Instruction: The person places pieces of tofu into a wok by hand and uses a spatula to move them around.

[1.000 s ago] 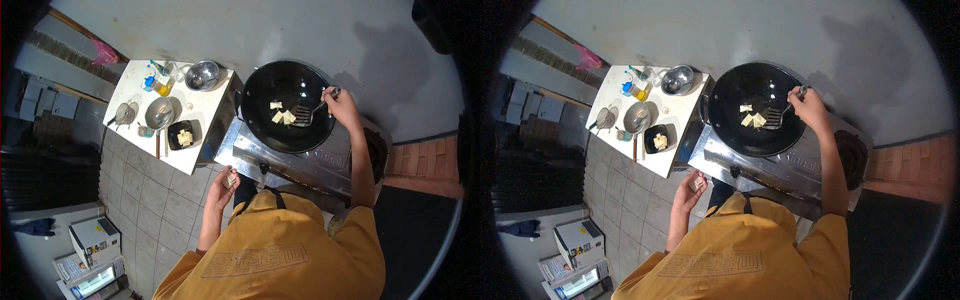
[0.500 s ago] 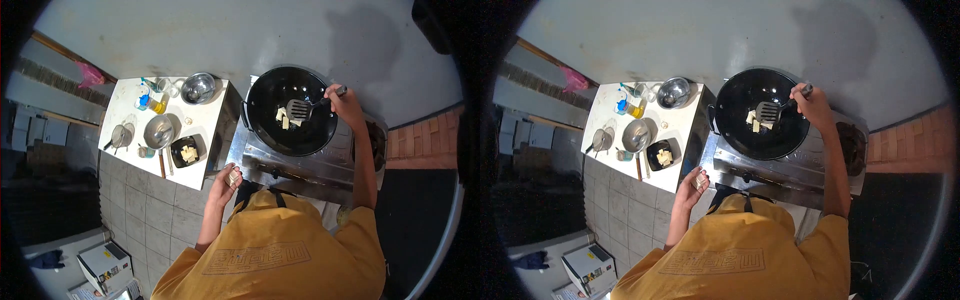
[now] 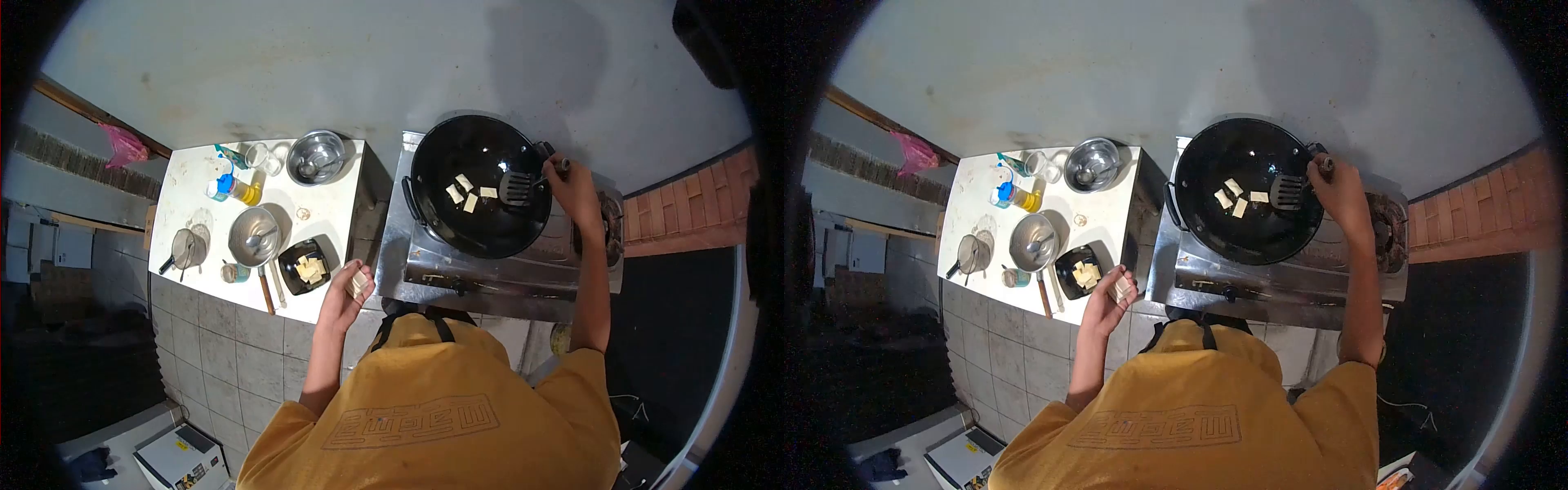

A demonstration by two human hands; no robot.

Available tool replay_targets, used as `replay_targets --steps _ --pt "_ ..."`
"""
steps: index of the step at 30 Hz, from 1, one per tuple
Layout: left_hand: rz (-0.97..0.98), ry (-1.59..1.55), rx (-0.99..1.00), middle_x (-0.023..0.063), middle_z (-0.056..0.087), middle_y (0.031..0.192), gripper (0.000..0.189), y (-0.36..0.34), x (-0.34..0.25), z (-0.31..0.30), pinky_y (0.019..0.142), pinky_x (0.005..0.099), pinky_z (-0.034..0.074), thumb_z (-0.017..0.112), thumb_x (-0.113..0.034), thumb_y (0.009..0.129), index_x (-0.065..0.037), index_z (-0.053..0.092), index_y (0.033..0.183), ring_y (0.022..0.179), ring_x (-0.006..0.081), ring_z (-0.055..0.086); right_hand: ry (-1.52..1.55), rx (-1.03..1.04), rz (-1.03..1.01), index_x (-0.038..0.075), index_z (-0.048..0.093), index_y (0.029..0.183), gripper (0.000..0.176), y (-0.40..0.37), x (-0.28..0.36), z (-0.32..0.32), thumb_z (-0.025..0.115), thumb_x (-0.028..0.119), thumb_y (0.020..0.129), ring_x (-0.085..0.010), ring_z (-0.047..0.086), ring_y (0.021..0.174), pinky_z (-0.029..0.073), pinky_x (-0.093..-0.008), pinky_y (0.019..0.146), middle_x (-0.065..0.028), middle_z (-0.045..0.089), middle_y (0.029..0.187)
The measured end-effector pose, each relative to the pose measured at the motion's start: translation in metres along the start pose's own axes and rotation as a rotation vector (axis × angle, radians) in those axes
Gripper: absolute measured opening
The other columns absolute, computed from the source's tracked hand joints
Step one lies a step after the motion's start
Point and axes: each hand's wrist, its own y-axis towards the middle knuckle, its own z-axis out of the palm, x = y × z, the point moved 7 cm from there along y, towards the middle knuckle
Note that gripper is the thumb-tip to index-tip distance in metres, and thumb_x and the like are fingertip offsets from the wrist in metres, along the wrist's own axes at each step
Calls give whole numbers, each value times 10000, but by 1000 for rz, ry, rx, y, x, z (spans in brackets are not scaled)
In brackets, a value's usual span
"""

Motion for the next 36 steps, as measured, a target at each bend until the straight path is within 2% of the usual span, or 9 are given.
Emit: replay_targets --steps 4,7,9,10,12,15,21,29,36 --pt "4 -9 -17 81 635 942 195 3 4 2 771 322 554 600 -151 931 -26 580 1080 868 194 627 -73 63 -5 -48 612 876 265 14 -13 1 591 215 905 -178 449 564 419 -373 582 -177 528 629" --pt "11 13 -32 71 644 943 175 1 10 11 790 315 554 600 -177 939 -55 579 1064 880 184 640 -52 178 -1 -45 615 863 272 25 -27 15 598 224 896 -193 517 595 446 -382 606 -173 563 644" --pt "16 -21 -19 68 640 939 180 4 17 22 795 316 554 595 -185 942 -52 579 1063 873 185 636 32 108 -49 -29 618 817 268 32 -44 25 588 224 901 -167 570 592 451 -349 584 -109 584 632" --pt "17 -22 -33 78 634 953 211 4 20 25 793 331 541 603 -162 931 -25 582 1091 879 201 624 35 110 -49 -29 618 817 268 34 -49 25 588 224 901 -167 570 592 451 -349 584 -109 584 632" --pt "20 -20 -31 78 634 954 209 4 27 35 795 331 542 601 -163 933 -25 583 1090 882 200 623 230 261 47 5 630 784 258 33 -59 38 580 227 905 -123 591 569 438 -295 554 -54 591 618" --pt "36 -41 -32 81 635 958 197 1 37 41 807 328 542 591 -159 942 -25 586 1086 889 197 622 301 240 19 35 641 792 242 32 -54 37 559 226 916 -84 548 516 413 -261 531 -21 568 572" --pt "106 -81 -150 84 630 953 197 -13 60 35 801 320 547 605 -165 935 -28 583 1075 889 193 619 392 311 10 56 637 812 245 46 -50 30 529 234 942 -81 499 487 381 -272 503 12 510 517" --pt "142 -162 -189 84 624 942 180 -32 99 47 781 312 551 610 -156 932 -32 571 1058 862 190 611 398 318 -48 51 618 799 258 49 -35 16 537 241 954 -70 480 507 372 -275 517 17 472 534" --pt "151 -159 -195 100 616 959 211 -33 107 50 768 322 564 596 -176 945 -37 545 1095 868 204 623 284 223 -161 -6 613 875 227 47 -51 7 573 211 927 -130 425 523 353 -323 530 -79 451 555"
